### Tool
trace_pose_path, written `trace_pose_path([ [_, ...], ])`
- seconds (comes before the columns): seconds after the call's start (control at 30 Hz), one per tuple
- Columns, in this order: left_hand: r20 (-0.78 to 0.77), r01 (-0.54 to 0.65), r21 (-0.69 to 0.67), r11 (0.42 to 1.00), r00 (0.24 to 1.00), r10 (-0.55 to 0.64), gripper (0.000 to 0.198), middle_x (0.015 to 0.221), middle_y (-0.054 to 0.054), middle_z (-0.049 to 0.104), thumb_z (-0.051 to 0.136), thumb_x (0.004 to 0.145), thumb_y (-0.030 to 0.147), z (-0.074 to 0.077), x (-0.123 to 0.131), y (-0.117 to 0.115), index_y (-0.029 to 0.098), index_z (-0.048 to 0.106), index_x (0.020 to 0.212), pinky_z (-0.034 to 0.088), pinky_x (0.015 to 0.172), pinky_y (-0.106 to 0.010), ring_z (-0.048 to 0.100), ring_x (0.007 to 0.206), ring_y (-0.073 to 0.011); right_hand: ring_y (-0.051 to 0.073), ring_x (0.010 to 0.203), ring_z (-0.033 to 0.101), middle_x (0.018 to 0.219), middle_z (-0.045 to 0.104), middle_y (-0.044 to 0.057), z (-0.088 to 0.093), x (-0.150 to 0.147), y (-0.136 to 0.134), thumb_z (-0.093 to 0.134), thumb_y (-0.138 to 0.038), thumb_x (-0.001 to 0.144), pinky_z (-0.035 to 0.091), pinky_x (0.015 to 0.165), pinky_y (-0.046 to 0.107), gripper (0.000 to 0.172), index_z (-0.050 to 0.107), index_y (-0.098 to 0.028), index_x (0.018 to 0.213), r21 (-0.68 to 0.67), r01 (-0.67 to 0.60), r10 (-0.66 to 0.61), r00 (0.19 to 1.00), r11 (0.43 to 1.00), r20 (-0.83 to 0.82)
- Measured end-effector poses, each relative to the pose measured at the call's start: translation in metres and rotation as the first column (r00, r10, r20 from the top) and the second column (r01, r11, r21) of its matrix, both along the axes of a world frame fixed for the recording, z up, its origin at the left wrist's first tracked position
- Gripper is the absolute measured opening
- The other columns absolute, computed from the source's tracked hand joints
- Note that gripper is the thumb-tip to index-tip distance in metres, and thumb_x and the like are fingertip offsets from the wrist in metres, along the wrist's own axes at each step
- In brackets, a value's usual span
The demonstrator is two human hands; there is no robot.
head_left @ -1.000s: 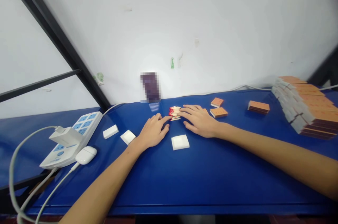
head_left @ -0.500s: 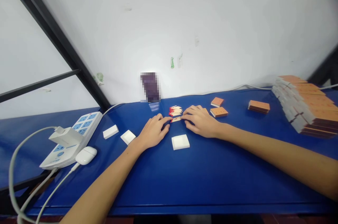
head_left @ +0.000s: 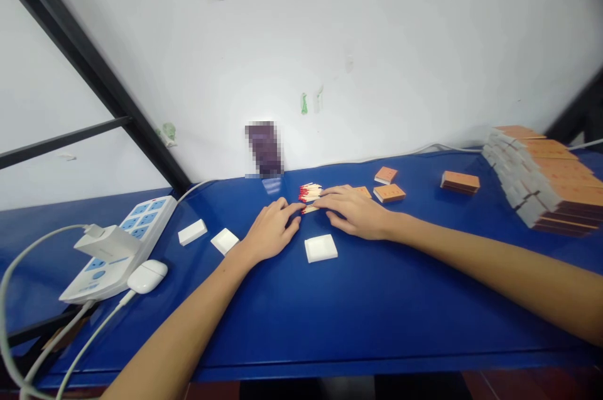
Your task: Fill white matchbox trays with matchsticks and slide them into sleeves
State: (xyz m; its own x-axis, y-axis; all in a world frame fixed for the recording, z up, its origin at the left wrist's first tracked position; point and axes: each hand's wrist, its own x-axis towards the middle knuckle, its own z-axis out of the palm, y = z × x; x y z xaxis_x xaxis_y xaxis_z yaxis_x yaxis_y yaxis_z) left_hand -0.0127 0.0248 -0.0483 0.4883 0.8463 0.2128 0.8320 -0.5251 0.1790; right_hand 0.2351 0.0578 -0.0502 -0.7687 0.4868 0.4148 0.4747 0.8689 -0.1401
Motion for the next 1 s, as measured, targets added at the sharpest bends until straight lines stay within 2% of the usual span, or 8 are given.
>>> trace_pose_path([
  [0.13,0.000,0.007,0.003,1.000,1.000,-0.007,0.040,0.101,-0.006,0.054,0.035,0.101,0.037,0.0007,0.0004,-0.0003,0.025,0.054,0.134,0.046,0.084,-0.038,0.056,0.088,-0.0206,0.028,0.128,0.050,0.133,0.062,0.011,-0.0011,0.0006,0.0010,0.044,-0.022,0.095,0.040,0.105,0.051,0.040,0.057,-0.020,0.133,-0.014,0.033,-0.033,0.999,0.999,-0.022],
  [0.33,0.020,0.018,-0.012,1.000,1.000,-0.017,0.039,0.100,-0.006,0.054,0.036,0.101,0.036,0.0018,0.0003,-0.0009,0.025,0.055,0.133,0.046,0.083,-0.037,0.056,0.088,-0.0206,0.028,0.137,0.041,0.142,0.055,0.010,-0.0027,0.0023,0.0026,0.041,-0.022,0.096,0.035,0.110,0.051,0.044,0.050,-0.020,0.139,-0.055,0.053,-0.050,0.997,0.997,0.052],
  [0.57,0.034,0.038,-0.026,0.999,0.999,-0.037,0.039,0.100,-0.006,0.054,0.036,0.101,0.035,0.0034,0.0008,-0.0016,0.026,0.055,0.134,0.047,0.080,-0.035,0.055,0.086,-0.0196,0.027,0.134,0.045,0.138,0.057,0.010,-0.0021,0.0015,0.0018,0.040,-0.023,0.096,0.036,0.110,0.050,0.040,0.054,-0.019,0.134,-0.054,0.035,-0.033,0.999,0.998,0.025],
  [0.87,0.055,0.004,-0.040,0.999,0.998,-0.001,0.043,0.103,-0.006,0.055,0.037,0.100,0.037,0.0026,0.0005,-0.0017,0.027,0.047,0.141,0.048,0.082,-0.037,0.056,0.087,-0.0203,0.028,0.132,0.047,0.132,0.062,0.013,-0.0018,0.0030,0.0009,0.040,-0.027,0.098,0.041,0.106,0.051,0.039,0.058,-0.016,0.130,-0.065,0.041,-0.040,0.999,0.997,0.014],
  [1.0,0.102,0.000,-0.047,0.999,0.995,0.005,0.040,0.104,-0.006,0.056,0.039,0.099,0.037,0.0024,-0.0007,-0.0020,0.027,0.049,0.137,0.048,0.083,-0.037,0.057,0.088,-0.0204,0.028,0.128,0.051,0.129,0.064,0.012,-0.0006,0.0020,0.0004,0.041,-0.026,0.097,0.043,0.104,0.052,0.037,0.059,-0.020,0.129,-0.066,0.028,-0.029,0.999,0.997,-0.013],
])
